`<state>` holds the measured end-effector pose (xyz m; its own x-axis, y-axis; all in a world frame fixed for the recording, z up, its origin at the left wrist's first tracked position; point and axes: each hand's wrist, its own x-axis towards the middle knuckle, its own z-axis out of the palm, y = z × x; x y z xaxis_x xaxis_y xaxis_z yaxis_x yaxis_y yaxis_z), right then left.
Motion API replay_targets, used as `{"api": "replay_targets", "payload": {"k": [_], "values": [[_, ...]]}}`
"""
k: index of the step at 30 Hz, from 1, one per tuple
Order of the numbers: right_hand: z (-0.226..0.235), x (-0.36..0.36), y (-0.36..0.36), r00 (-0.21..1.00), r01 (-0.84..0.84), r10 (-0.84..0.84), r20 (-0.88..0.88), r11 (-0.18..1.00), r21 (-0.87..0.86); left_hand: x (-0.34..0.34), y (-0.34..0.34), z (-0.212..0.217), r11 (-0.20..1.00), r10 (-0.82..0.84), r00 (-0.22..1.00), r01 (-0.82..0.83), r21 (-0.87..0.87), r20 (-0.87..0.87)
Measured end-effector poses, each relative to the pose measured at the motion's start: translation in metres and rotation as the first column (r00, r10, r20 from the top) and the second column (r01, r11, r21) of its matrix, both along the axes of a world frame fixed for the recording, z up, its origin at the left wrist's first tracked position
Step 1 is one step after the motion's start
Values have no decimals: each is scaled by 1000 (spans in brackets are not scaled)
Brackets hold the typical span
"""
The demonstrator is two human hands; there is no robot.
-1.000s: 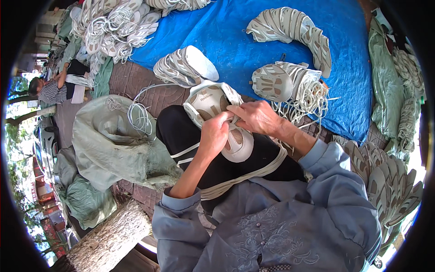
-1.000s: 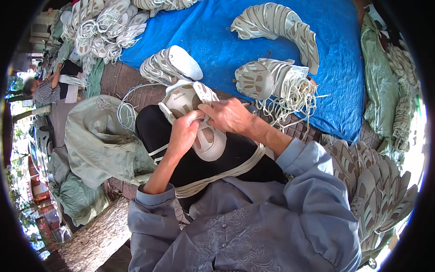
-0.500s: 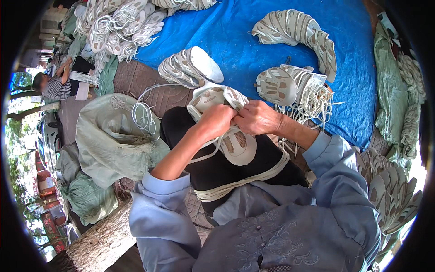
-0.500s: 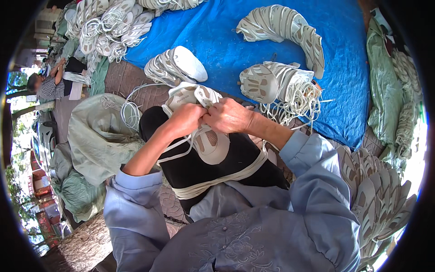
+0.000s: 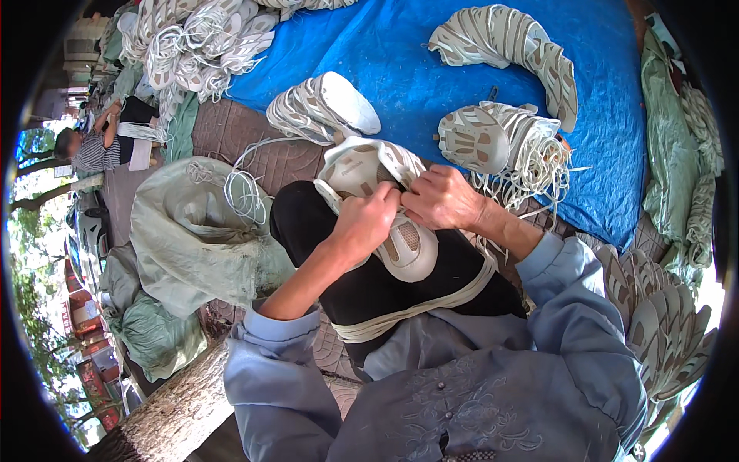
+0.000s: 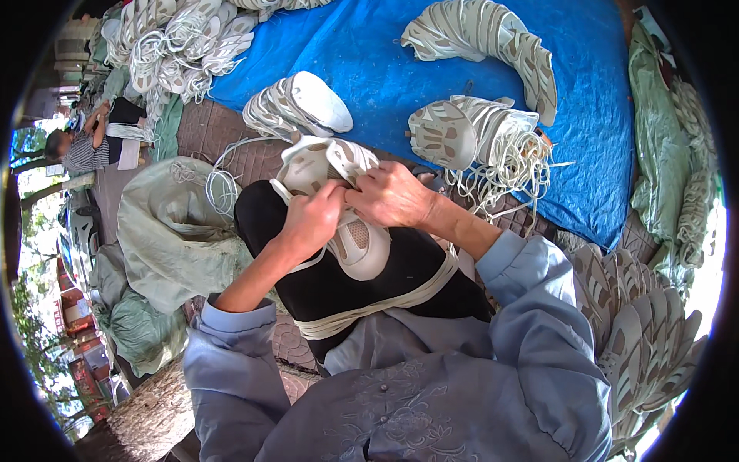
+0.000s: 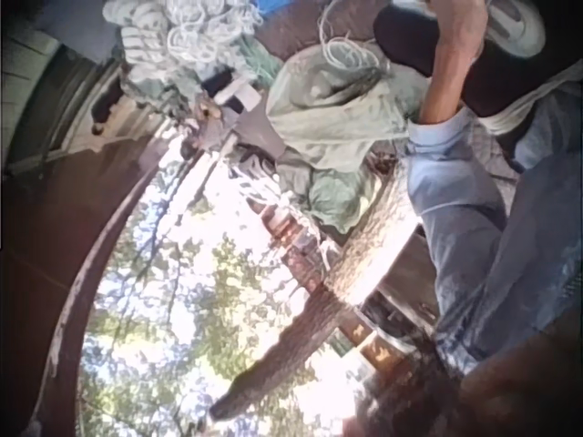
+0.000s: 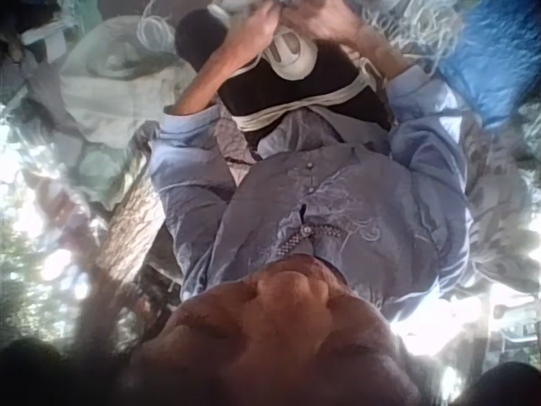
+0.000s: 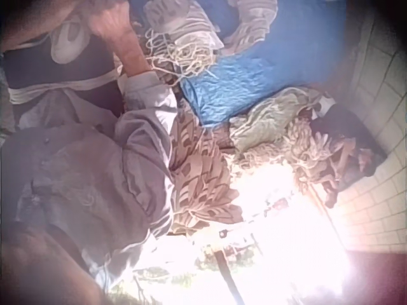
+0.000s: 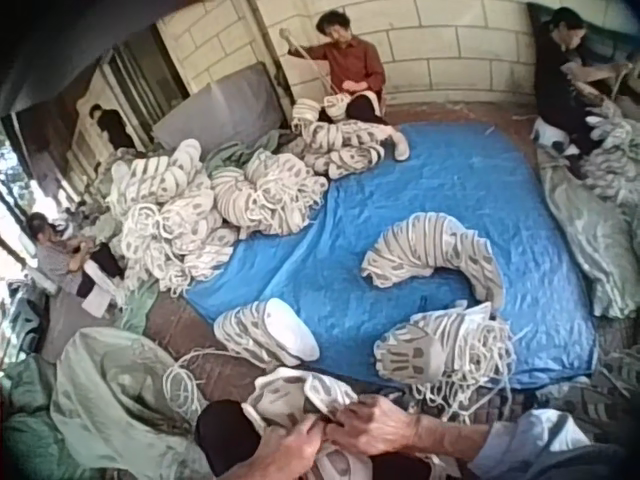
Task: The person threads a long white shoelace through the eyelets of a white sneaker, pulling the lace tight and adjusting the fit. They handle the shoe and lace by hand, repeating the threading process to secure the laces.
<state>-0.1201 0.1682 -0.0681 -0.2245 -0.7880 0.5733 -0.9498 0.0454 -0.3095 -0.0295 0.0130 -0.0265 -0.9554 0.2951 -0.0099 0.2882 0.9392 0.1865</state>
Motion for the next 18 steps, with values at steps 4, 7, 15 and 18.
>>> {"api": "replay_targets", "payload": {"k": [4,7,15,18], "values": [[3,-3,-5,989,16,-18,148,1000,15,3,-3,-1,997,-73,985,76,17,-159],[5,2,-7,857,-38,-61,512,983,180,7,-10,3,999,-35,989,34,-8,-144],[6,16,-24,886,-16,-60,461,987,159,21,-15,0,854,335,929,-228,468,-158],[18,6,-25,523,14,-113,845,992,124,24,-16,0,18,523,755,-473,881,395]]}}
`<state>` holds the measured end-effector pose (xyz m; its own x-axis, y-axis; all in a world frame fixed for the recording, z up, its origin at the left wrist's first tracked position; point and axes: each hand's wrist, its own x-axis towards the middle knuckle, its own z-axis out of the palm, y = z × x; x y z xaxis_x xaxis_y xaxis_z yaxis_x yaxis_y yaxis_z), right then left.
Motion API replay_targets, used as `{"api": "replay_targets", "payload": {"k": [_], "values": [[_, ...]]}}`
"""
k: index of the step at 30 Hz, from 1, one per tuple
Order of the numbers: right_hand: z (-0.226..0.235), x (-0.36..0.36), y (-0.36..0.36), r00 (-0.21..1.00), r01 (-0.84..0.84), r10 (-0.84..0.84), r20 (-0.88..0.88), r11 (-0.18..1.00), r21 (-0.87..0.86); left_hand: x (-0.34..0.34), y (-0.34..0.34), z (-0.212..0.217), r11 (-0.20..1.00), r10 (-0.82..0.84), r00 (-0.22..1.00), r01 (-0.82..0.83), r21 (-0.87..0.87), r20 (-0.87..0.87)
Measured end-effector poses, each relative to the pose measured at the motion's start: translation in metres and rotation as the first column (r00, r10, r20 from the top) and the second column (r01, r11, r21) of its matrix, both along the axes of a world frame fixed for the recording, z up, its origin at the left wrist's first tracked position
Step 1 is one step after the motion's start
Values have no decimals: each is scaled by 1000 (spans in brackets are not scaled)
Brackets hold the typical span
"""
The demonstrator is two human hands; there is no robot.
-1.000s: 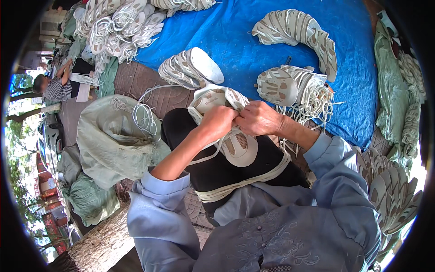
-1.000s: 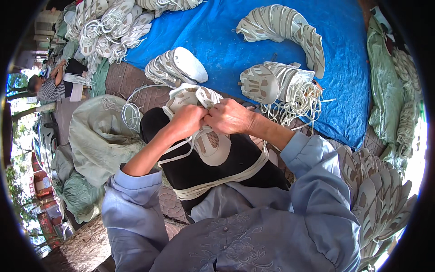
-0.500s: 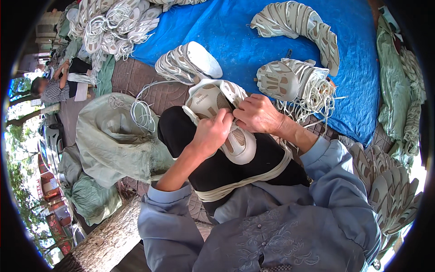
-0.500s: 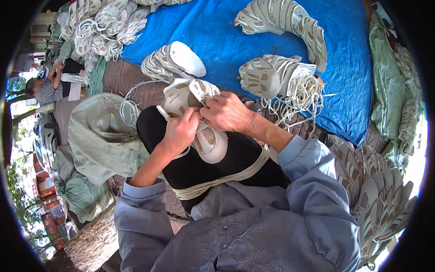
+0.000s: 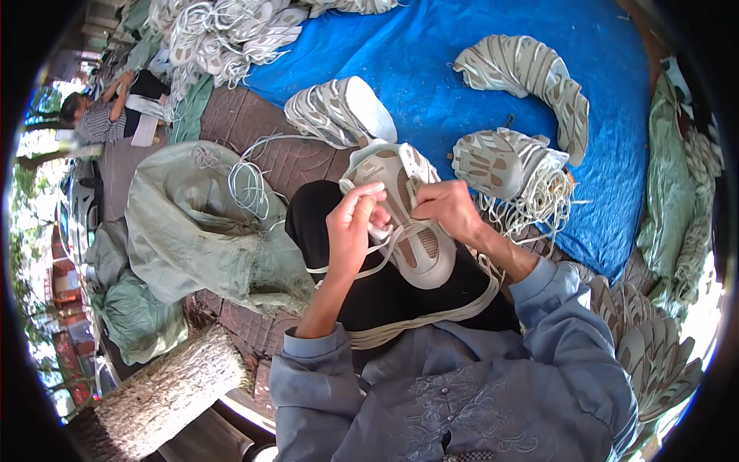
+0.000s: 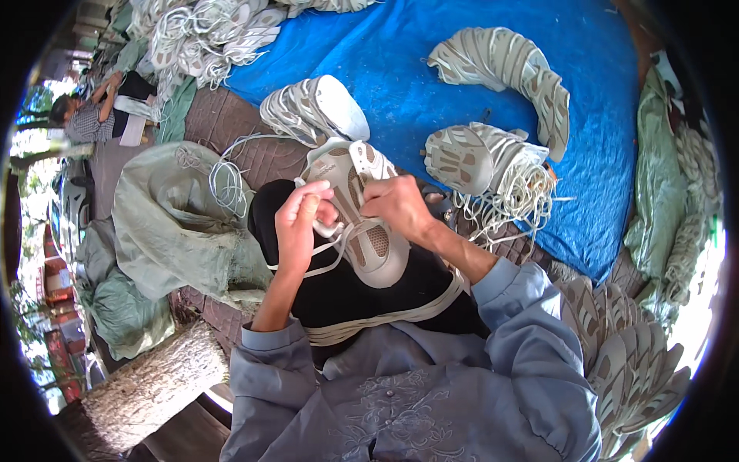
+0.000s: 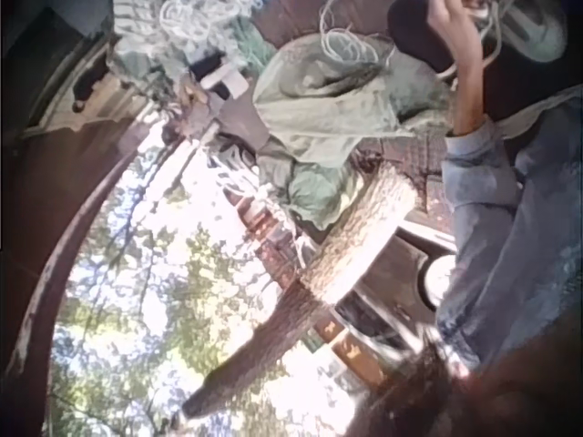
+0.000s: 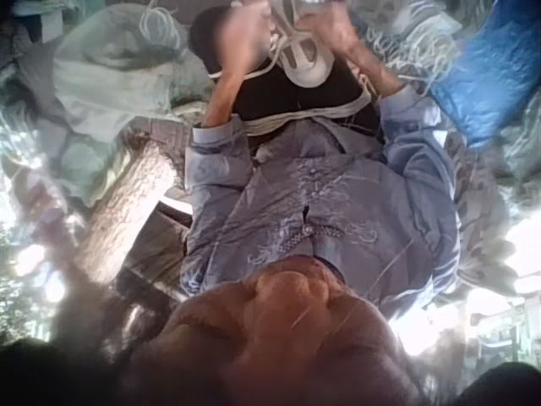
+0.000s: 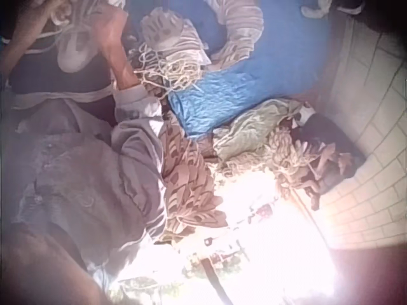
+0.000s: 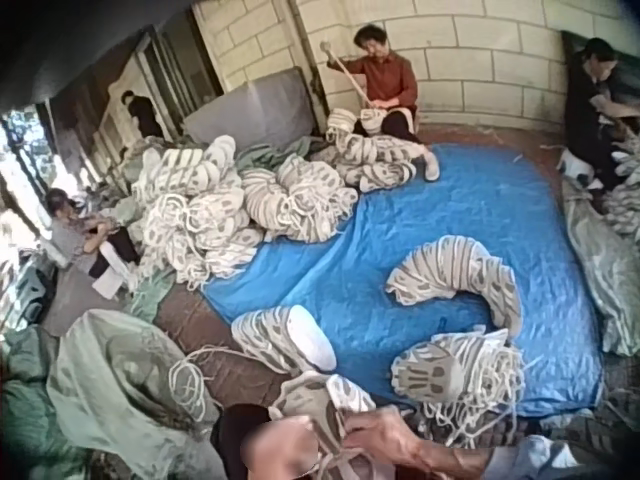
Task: The person threads a long white shoelace through the eyelets of a white sneaker, pulling the lace tight and adjusting the fit. They handle the shoe and lace by hand, repeating the threading process to secure the laces.
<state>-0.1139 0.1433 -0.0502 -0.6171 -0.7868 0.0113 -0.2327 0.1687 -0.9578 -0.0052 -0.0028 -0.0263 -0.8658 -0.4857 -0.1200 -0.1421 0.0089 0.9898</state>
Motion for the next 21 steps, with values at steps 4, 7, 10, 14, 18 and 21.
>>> {"api": "replay_targets", "payload": {"k": [4,7,10,14,18,21], "values": [[21,-2,-13,969,-93,48,-242,979,-180,4,0,10,941,-5,980,72,332,-199],[30,0,-27,938,-128,40,-344,964,-235,10,5,19,949,7,978,59,311,-208],[31,4,-37,916,-133,56,-398,977,-168,9,15,23,983,66,979,-31,183,-193],[25,7,-37,890,-89,26,-456,989,-118,-5,37,11,970,201,950,-226,-86,-239],[12,7,-32,905,-72,3,-426,987,-146,-10,46,-10,875,267,930,-344,-340,-253],[3,3,-20,938,-129,96,-333,989,-78,-18,27,-8,785,236,908,-388,-483,-345]]}}
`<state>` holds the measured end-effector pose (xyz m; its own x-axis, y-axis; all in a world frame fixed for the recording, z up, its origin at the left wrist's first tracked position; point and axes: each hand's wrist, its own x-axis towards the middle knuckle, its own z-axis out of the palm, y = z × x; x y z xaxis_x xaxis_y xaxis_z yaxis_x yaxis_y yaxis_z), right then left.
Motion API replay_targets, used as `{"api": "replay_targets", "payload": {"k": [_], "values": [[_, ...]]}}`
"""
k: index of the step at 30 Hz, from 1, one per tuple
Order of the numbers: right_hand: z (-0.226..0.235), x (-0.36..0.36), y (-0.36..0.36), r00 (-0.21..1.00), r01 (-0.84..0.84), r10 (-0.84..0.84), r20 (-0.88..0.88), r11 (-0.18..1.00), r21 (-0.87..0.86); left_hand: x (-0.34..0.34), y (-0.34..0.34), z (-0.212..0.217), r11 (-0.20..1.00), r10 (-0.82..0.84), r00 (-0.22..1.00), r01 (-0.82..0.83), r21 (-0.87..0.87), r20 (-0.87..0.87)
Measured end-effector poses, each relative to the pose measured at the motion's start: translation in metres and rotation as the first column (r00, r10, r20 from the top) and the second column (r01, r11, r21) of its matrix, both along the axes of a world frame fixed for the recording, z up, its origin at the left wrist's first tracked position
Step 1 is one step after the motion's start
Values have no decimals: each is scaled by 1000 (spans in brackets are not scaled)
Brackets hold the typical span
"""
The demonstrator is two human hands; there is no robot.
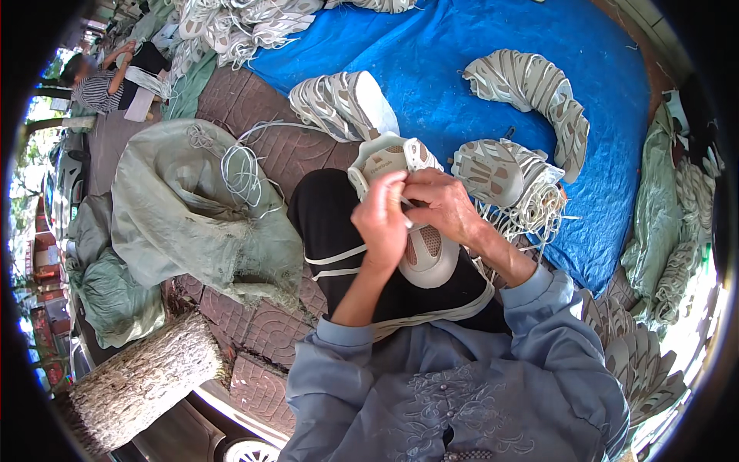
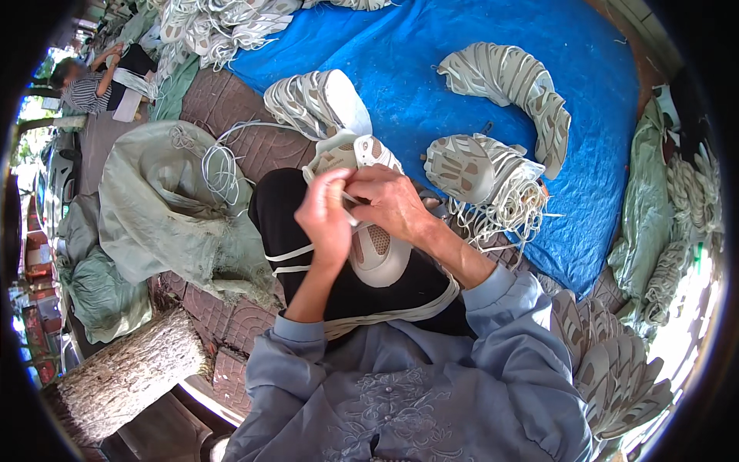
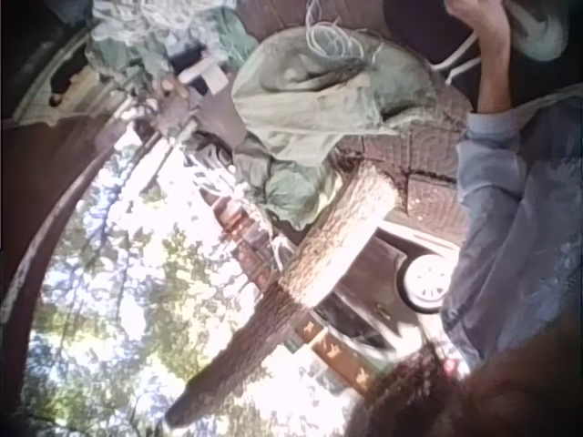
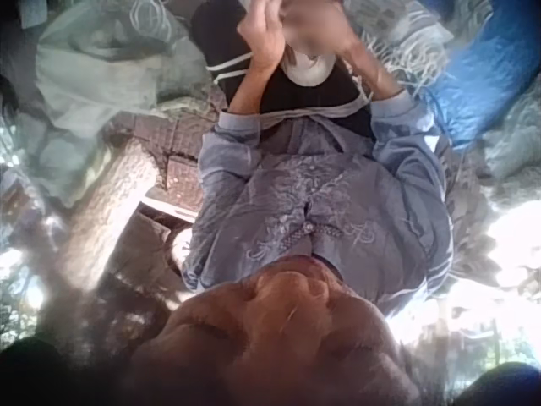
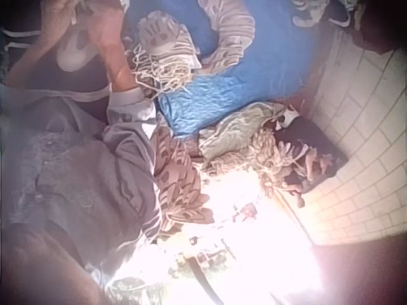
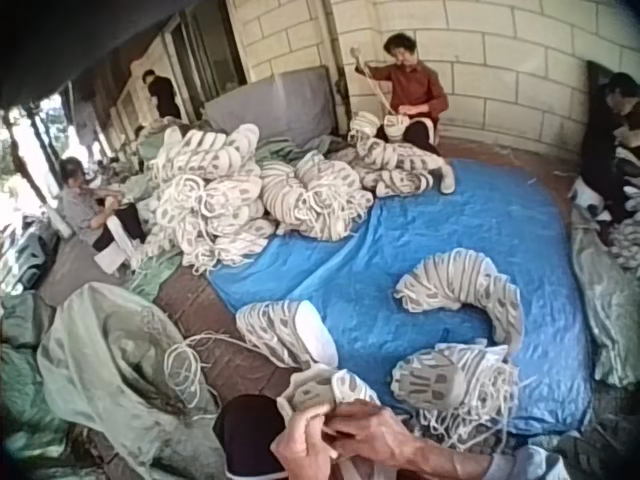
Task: The person threads a long white shoelace through the eyelets of a white sneaker, pulling the lace tight and adjusting the fit. They handle the shoe and lace by hand, repeating the threading process to secure the laces.
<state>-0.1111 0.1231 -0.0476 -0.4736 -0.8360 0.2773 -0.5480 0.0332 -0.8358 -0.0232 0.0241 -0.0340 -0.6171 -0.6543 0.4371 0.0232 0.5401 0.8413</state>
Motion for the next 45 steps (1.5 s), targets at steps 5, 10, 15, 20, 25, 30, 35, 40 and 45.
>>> {"api": "replay_targets", "payload": {"k": [5,10,15,20,25,30,35,40,45], "values": [[11,-11,7,924,-157,122,363,985,69,-17,-99,104,971,-30,978,-20,-237,-208],[43,0,-29,896,-196,205,393,979,-65,-60,-133,199,965,-145,973,100,-242,-178],[24,-7,-32,267,-105,392,881,920,-378,-89,-140,183,985,-155,987,151,-83,-39],[-8,-12,-20,-53,44,414,909,910,-412,-24,-64,111,790,-16,936,228,-569,353],[-4,-24,-36,55,-119,230,972,968,-222,45,29,29,483,-354,615,765,-426,704],[9,-92,-76,477,-175,239,846,969,-175,69,25,0,389,-339,695,717,-578,634],[53,-251,-119,582,-26,155,798,985,-172,98,18,1,330,-360,676,737,-590,643],[87,-366,-100,664,279,1,748,928,-248,104,11,6,444,-447,656,753,-486,608],[69,-324,-86,678,201,-2,735,962,-183,96,3,7,787,-471,755,593,-171,456]]}}
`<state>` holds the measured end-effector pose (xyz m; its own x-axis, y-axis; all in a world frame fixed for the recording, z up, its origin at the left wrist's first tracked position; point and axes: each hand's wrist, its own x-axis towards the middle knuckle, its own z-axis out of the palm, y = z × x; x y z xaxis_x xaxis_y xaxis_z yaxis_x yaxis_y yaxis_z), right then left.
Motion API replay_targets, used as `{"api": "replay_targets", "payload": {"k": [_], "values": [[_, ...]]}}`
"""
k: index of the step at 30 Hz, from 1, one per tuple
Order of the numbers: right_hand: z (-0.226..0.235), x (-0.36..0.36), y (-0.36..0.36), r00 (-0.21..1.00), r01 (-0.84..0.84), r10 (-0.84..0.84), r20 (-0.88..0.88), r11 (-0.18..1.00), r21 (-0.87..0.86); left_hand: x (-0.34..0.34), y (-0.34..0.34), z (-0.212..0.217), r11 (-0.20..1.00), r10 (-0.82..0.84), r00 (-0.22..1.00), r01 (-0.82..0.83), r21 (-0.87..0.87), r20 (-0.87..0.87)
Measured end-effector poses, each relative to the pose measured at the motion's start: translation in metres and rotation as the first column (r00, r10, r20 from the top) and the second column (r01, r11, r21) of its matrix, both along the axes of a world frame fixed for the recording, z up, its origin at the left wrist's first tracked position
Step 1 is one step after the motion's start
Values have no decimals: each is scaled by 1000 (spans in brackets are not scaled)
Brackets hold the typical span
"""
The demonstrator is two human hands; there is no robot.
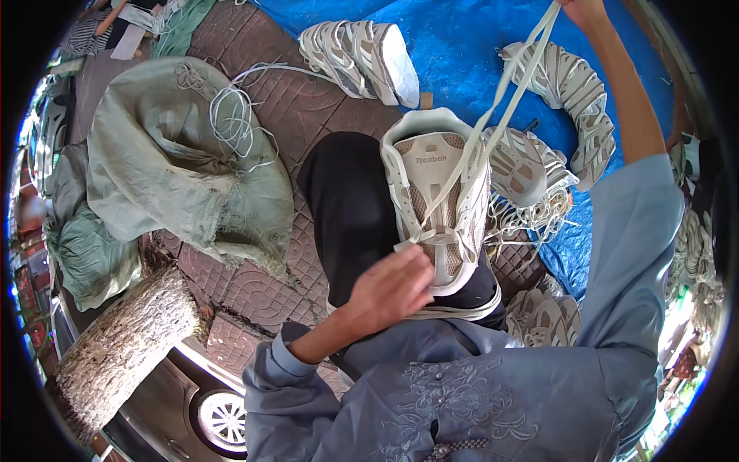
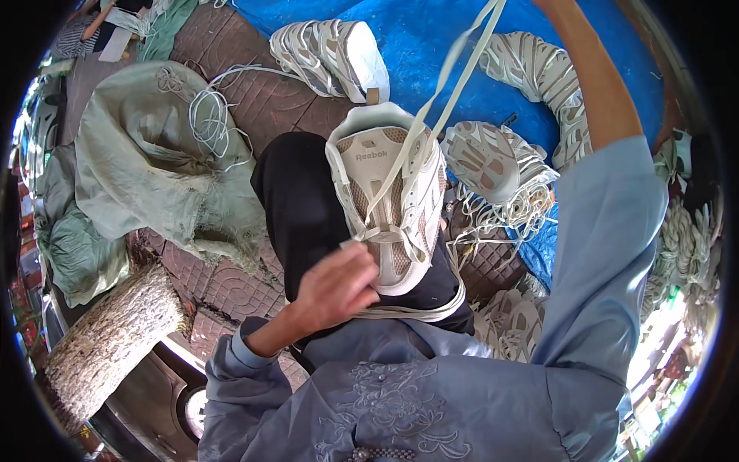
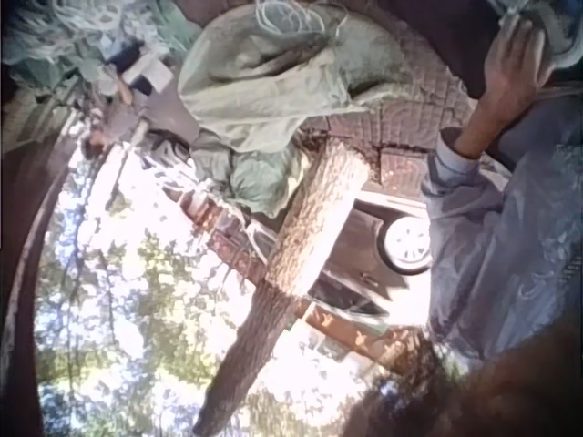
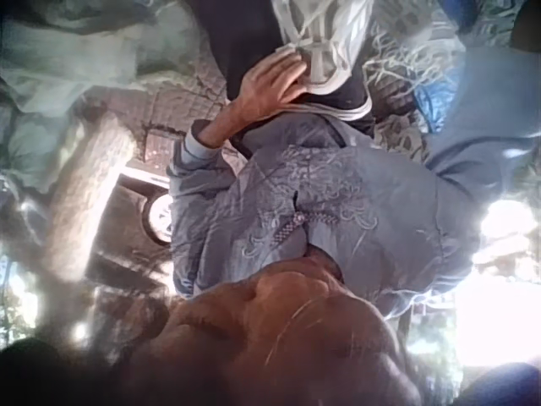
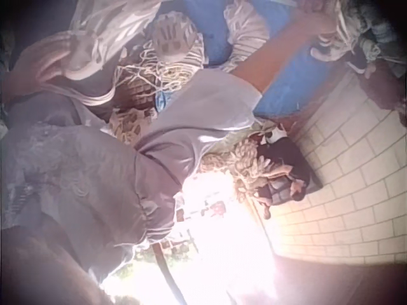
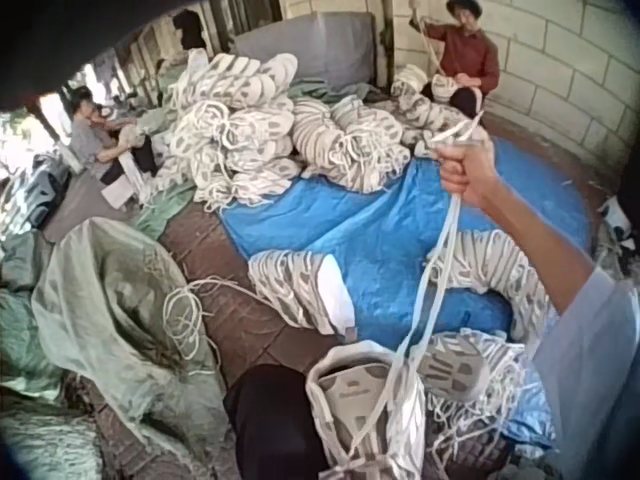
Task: The person threads a long white shoelace through the eyelets of a white sneaker, pulling the lace tight and adjusting the fit. They handle the shoe and lace by hand, repeating the threading process to secure the laces.
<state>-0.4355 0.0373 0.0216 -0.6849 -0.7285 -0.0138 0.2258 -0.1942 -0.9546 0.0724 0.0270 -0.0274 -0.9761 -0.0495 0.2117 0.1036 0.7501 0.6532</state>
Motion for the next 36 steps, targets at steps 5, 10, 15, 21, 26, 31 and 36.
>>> {"api": "replay_targets", "payload": {"k": [5,10,15,21,26,31,36], "values": [[2,84,6,991,-119,124,-54,988,93,-13,4,-7,893,378,910,-309,-327,172],[10,120,20,977,-169,186,-100,973,156,-16,0,-6,852,513,843,-523,19,162],[15,126,33,977,-155,172,-124,978,137,-16,1,-1,539,531,727,-686,488,436],[17,130,44,989,-130,136,-63,987,99,-15,5,-9,-533,340,886,-94,841,315],[17,134,50,993,-121,118,27,987,109,-13,9,-14,-640,307,951,172,749,45],[27,131,50,993,-114,116,-39,992,58,-10,-1,1,-137,435,807,-381,914,401],[57,114,48,988,-119,116,-103,993,-17,-16,-14,26,772,635,755,-614,166,-164]]}}
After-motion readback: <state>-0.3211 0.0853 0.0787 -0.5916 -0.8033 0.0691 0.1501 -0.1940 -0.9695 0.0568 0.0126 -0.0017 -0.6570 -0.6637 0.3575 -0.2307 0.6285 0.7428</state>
